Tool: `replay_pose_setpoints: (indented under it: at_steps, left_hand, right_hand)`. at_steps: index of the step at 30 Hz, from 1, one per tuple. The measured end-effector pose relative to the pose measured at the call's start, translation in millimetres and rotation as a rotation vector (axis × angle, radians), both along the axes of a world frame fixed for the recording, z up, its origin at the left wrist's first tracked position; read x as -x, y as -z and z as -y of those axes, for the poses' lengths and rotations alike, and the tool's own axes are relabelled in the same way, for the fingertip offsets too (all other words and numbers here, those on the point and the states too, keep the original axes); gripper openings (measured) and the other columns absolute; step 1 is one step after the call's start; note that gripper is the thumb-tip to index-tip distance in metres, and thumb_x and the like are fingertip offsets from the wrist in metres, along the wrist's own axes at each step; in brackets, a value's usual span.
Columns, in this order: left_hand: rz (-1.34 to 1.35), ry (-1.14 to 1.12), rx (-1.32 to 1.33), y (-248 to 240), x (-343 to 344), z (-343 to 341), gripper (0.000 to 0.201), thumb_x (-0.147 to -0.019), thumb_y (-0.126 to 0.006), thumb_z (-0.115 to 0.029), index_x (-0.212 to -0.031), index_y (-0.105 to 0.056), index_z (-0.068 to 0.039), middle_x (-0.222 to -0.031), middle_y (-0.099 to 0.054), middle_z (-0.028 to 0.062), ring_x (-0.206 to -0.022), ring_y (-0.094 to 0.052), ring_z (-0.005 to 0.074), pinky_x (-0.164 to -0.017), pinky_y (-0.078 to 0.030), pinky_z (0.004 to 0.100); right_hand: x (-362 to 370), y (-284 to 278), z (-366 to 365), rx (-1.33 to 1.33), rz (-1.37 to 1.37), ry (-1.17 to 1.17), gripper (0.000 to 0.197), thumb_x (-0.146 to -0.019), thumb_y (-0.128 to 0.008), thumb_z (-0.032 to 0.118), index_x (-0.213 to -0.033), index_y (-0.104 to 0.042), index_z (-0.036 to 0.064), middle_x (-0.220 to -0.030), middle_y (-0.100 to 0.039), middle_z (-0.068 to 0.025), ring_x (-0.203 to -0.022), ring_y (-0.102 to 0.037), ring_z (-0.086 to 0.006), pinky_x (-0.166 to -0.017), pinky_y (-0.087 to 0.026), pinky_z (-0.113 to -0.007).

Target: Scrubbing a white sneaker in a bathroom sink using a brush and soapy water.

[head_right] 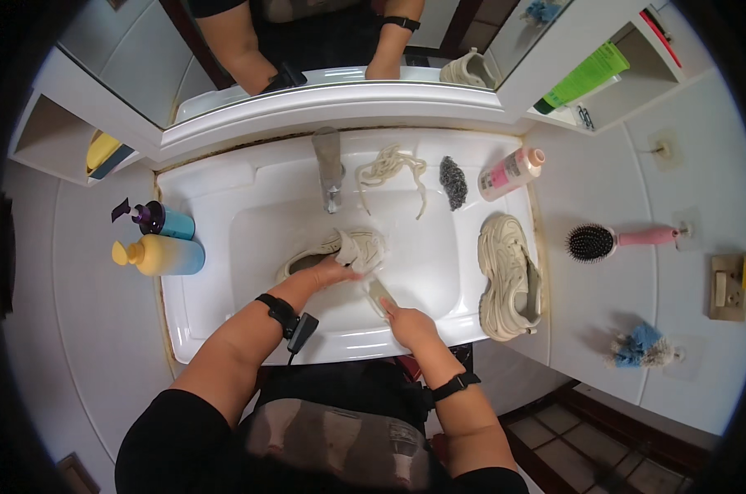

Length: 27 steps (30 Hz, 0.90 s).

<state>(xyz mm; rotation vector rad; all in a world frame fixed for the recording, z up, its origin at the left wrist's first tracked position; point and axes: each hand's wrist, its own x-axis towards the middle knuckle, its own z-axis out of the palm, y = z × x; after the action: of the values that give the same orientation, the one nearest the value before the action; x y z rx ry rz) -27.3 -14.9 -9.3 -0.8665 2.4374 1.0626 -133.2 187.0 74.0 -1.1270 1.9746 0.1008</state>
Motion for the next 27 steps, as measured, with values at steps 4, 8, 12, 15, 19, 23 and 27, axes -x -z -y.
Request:
replay_pose_setpoints:
  at_steps: [4,8,12,15,19,23,27]
  left_hand:
    - [-0.014,-0.539,-0.699,-9,15,3,0.069,-0.066,-0.074,-0.034,-0.119,-0.051,0.004,-0.112,-0.059,0.0203,-0.104,-0.057,0.0270,-0.087,-0.045,0.0326]
    - [0.020,-0.380,-0.427,-17,20,1,0.067,-0.066,-0.073,-0.034,-0.122,-0.053,-0.005,-0.111,-0.060,0.0189,-0.106,-0.057,0.0299,-0.091,-0.042,0.0330]
    - [-0.058,-0.227,-0.194,-23,10,-23,0.059,-0.067,-0.072,-0.029,-0.118,-0.055,-0.006,-0.108,-0.061,0.0173,-0.104,-0.057,0.0299,-0.090,-0.043,0.0329]
    - [-0.054,-0.005,-0.390,-45,-9,-28,0.051,-0.070,-0.069,-0.023,-0.115,-0.055,-0.004,-0.110,-0.060,0.0156,-0.102,-0.057,0.0279,-0.092,-0.041,0.0309]
    - [-0.142,0.165,-0.747,44,-50,-42,0.049,-0.082,-0.059,-0.033,-0.125,-0.046,-0.012,-0.109,-0.057,0.0079,-0.092,-0.056,0.0184,-0.079,-0.044,0.0264]
    - [0.242,-0.429,-1.292,24,-33,-50,0.041,-0.084,-0.055,-0.017,-0.124,-0.046,-0.011,-0.117,-0.054,0.0054,-0.105,-0.052,0.0160,-0.093,-0.038,0.0298]
    - [0.053,0.104,-0.711,-9,-36,-60,0.040,-0.088,-0.051,-0.025,-0.126,-0.047,-0.012,-0.120,-0.055,0.0071,-0.104,-0.054,0.0197,-0.092,-0.039,0.0296]
  right_hand:
    - [5,-7,-18,0.142,-0.013,0.313,0.043,-0.093,-0.040,0.027,-0.135,-0.037,0.0302,-0.091,-0.063,-0.0210,-0.084,-0.061,-0.0377,-0.074,-0.047,-0.045]
    - [30,-9,-40,0.460,0.059,0.505,0.048,-0.090,-0.048,0.019,-0.136,-0.036,0.0273,-0.091,-0.062,-0.0228,-0.082,-0.060,-0.0381,-0.072,-0.047,-0.042]
    - [44,-36,-43,0.328,-0.008,0.295,0.044,-0.091,-0.048,0.023,-0.134,-0.040,0.0271,-0.088,-0.062,-0.0224,-0.079,-0.060,-0.0376,-0.070,-0.047,-0.042]
    - [46,-42,-59,0.290,0.048,0.191,0.041,-0.091,-0.048,0.028,-0.132,-0.043,0.0308,-0.087,-0.063,-0.0185,-0.077,-0.060,-0.0369,-0.069,-0.047,-0.041]
    - [45,-57,-37,0.190,0.046,0.020,0.037,-0.091,-0.045,0.037,-0.127,-0.046,0.0387,-0.091,-0.064,-0.0124,-0.078,-0.061,-0.0332,-0.068,-0.048,-0.041]
    - [31,-44,17,0.183,-0.036,-0.069,0.035,-0.091,-0.043,0.039,-0.126,-0.047,0.0404,-0.092,-0.065,-0.0105,-0.080,-0.062,-0.0299,-0.067,-0.048,-0.040]
    - [6,-29,78,0.302,0.004,-0.146,0.035,-0.091,-0.043,0.040,-0.125,-0.048,0.0405,-0.094,-0.065,-0.0093,-0.084,-0.062,-0.0293,-0.069,-0.048,-0.040]
